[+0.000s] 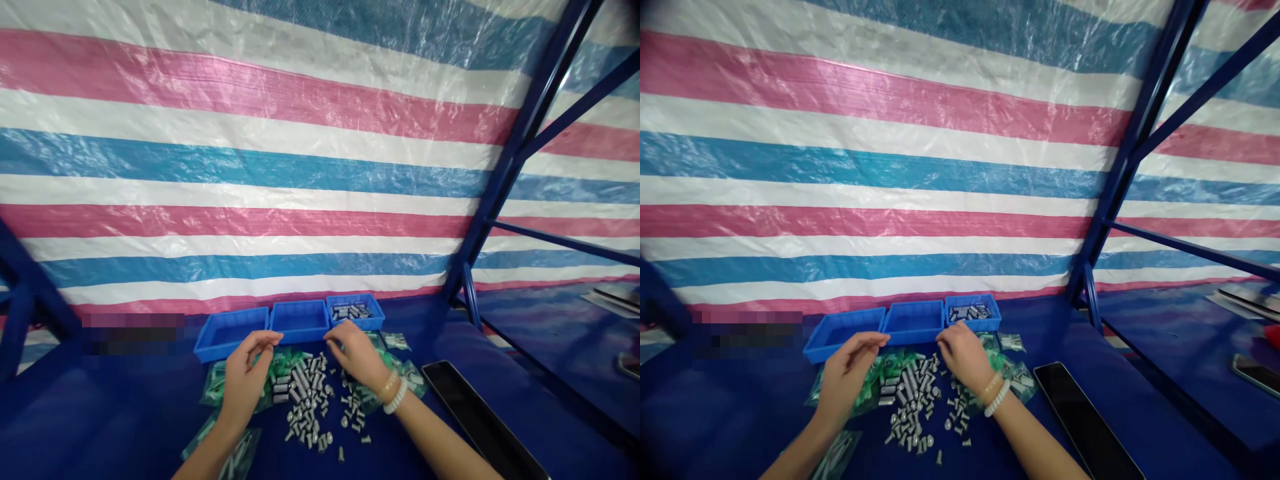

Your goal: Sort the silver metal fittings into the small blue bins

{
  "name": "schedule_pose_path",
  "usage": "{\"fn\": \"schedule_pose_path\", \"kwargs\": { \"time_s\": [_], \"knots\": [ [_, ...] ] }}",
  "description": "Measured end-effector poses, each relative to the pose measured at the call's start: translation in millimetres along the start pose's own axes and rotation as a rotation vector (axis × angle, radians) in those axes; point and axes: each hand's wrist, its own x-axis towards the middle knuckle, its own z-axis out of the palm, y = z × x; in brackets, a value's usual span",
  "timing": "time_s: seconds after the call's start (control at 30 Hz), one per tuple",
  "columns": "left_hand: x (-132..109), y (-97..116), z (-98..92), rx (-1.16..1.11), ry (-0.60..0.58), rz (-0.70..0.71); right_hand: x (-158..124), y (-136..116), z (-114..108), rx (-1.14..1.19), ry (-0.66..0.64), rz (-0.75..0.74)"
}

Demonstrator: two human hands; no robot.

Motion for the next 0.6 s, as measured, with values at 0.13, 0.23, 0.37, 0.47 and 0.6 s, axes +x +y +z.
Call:
{"fn": "schedule_pose_path", "kwargs": {
  "time_s": [0.13,0.23,0.37,0.47,0.6],
  "knots": [
    [1,-6,1.0,0.004,0.009,0.016,13,-20,23,-0.100,-0.153,0.014],
    [-2,-5,1.9,0.009,-0.001,0.028,19,-27,30,-0.144,-0.201,0.047],
    [-6,3,3.1,0.010,-0.038,0.037,18,-32,32,-0.138,-0.215,0.093],
    [-8,7,4.1,0.011,-0.059,0.035,17,-30,29,-0.077,-0.170,0.124],
    [-10,8,7.3,0.011,-0.082,0.029,9,-24,16,0.074,-0.061,0.148]
  ]
}}
